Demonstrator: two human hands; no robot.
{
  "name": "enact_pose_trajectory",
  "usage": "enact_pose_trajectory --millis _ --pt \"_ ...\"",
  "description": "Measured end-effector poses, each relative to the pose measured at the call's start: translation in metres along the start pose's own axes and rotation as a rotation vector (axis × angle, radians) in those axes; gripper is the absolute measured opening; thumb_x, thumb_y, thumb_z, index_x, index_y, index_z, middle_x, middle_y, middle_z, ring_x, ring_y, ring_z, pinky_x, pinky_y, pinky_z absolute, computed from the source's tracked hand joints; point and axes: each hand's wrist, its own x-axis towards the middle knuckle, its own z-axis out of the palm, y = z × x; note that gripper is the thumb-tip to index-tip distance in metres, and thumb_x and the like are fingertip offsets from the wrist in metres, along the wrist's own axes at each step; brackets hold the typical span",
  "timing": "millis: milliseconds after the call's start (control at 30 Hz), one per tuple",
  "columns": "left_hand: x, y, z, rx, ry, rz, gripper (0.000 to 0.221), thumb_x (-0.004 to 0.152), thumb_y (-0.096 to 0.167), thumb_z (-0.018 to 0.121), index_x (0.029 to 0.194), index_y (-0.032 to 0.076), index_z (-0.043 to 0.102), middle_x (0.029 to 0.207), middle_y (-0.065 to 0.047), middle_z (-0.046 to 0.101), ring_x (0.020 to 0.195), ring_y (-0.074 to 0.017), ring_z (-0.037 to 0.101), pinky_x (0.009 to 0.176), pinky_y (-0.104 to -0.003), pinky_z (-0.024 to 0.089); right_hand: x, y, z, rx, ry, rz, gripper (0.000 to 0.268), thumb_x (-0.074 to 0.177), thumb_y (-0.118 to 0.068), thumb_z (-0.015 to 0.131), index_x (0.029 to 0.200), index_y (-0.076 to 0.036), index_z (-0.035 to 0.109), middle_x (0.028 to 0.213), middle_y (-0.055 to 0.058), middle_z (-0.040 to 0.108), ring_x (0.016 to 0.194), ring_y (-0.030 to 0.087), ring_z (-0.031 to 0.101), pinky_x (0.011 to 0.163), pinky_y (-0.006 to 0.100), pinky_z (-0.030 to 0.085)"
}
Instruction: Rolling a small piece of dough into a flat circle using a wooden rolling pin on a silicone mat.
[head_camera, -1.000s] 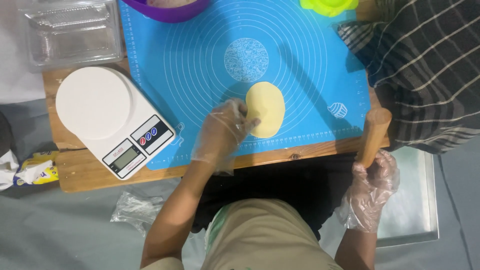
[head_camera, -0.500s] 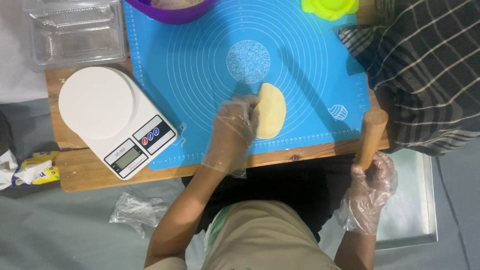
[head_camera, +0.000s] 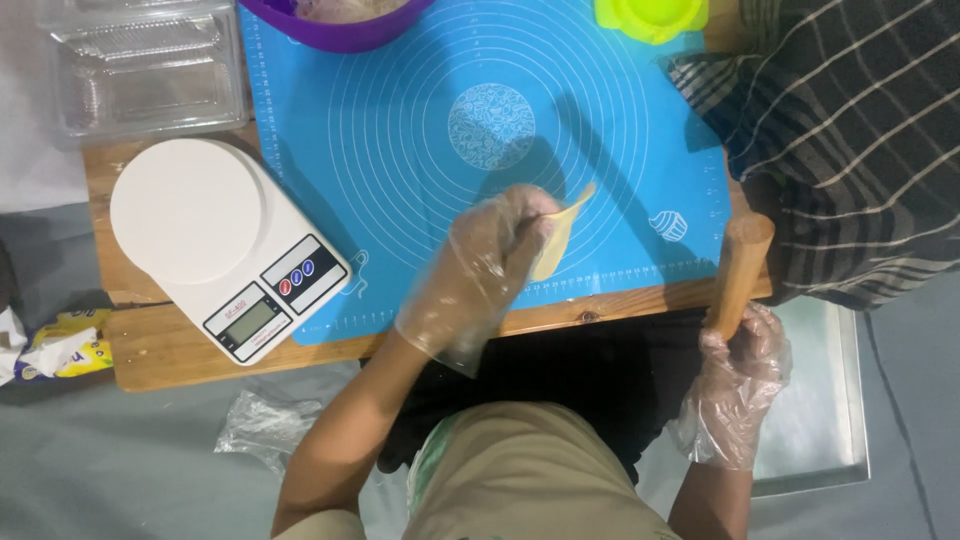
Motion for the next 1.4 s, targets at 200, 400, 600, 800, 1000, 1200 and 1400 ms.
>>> enact_pose_trajectory --millis 200,400,600,800,1000,1200,1400 --pt "0.02 -0.018 -0.009 -0.112 -0.266 0.135 0.045 0.101 0.05 0.034 0.107 0.012 0.058 0.09 -0.001 0.058 0.079 -0.013 0.055 0.067 -0.029 0.047 0.003 -0.009 0.002 0.019 -0.009 0.063 0.024 0.1 -0.026 0.07 0.115 -0.012 0.058 0.113 0.006 0.051 0.103 0.017 0.053 0.091 0.031 0.049" --pt "0.039 -0.047 -0.011 -0.151 -0.409 0.25 0.038 0.104 0.036 0.04 0.109 0.005 0.062 0.095 -0.007 0.062 0.084 -0.018 0.062 0.07 -0.029 0.055 0.0 0.0 -0.001 0.0 -0.024 0.041 0.024 0.1 -0.022 0.07 0.118 -0.012 0.058 0.115 0.008 0.052 0.103 0.018 0.056 0.094 0.032 0.05" --pt "0.054 -0.094 -0.01 0.188 -0.216 0.23 0.046 0.107 0.044 0.029 0.102 0.01 0.06 0.083 -0.003 0.062 0.07 -0.0144 0.057 0.057 -0.029 0.045 0.002 0.008 -0.002 -0.023 -0.02 0.079 0.028 0.096 -0.022 0.072 0.116 -0.009 0.059 0.119 0.009 0.05 0.107 0.019 0.054 0.089 0.031 0.053" --pt "0.038 -0.095 0.01 0.277 0.072 0.304 0.022 0.104 -0.004 0.043 0.112 -0.001 0.063 0.11 -0.016 0.068 0.094 -0.0218 0.067 0.078 -0.026 0.06 0.006 0.004 0.002 0.16 0.007 0.173 0.027 0.093 -0.013 0.076 0.114 -0.013 0.06 0.118 0.005 0.051 0.102 0.016 0.058 0.09 0.028 0.055" --pt "-0.007 -0.074 0.03 0.991 -0.28 0.46 0.08 0.103 0.055 0.04 0.156 -0.003 0.025 0.164 -0.023 0.025 0.153 -0.0352 0.021 0.127 -0.047 0.014 0.024 -0.011 0.005 -0.294 -0.138 -0.149 0.043 0.104 -0.035 0.062 0.117 0.006 0.06 0.117 0.021 0.061 0.111 0.033 0.061 0.098 0.045 0.052" --pt "-0.026 -0.041 0.023 0.812 -0.451 0.408 0.072 0.097 0.054 0.048 0.147 0.003 0.049 0.157 -0.016 0.043 0.15 -0.0367 0.03 0.125 -0.052 0.016 0.055 -0.005 0.033 -0.465 -0.317 -0.301 0.037 0.093 -0.011 0.078 0.127 -0.003 0.067 0.124 0.016 0.058 0.12 0.037 0.057 0.097 0.042 0.057" --pt "-0.032 -0.045 0.011 1.071 -0.313 0.636 0.051 0.107 0.037 0.035 0.144 0.004 0.048 0.136 -0.011 0.054 0.121 -0.0261 0.047 0.101 -0.041 0.035 0.084 -0.042 0.078 -0.2 -0.576 -0.393 0.019 0.103 -0.013 0.058 0.117 -0.01 0.07 0.118 0.012 0.063 0.1 0.027 0.061 0.087 0.034 0.052"
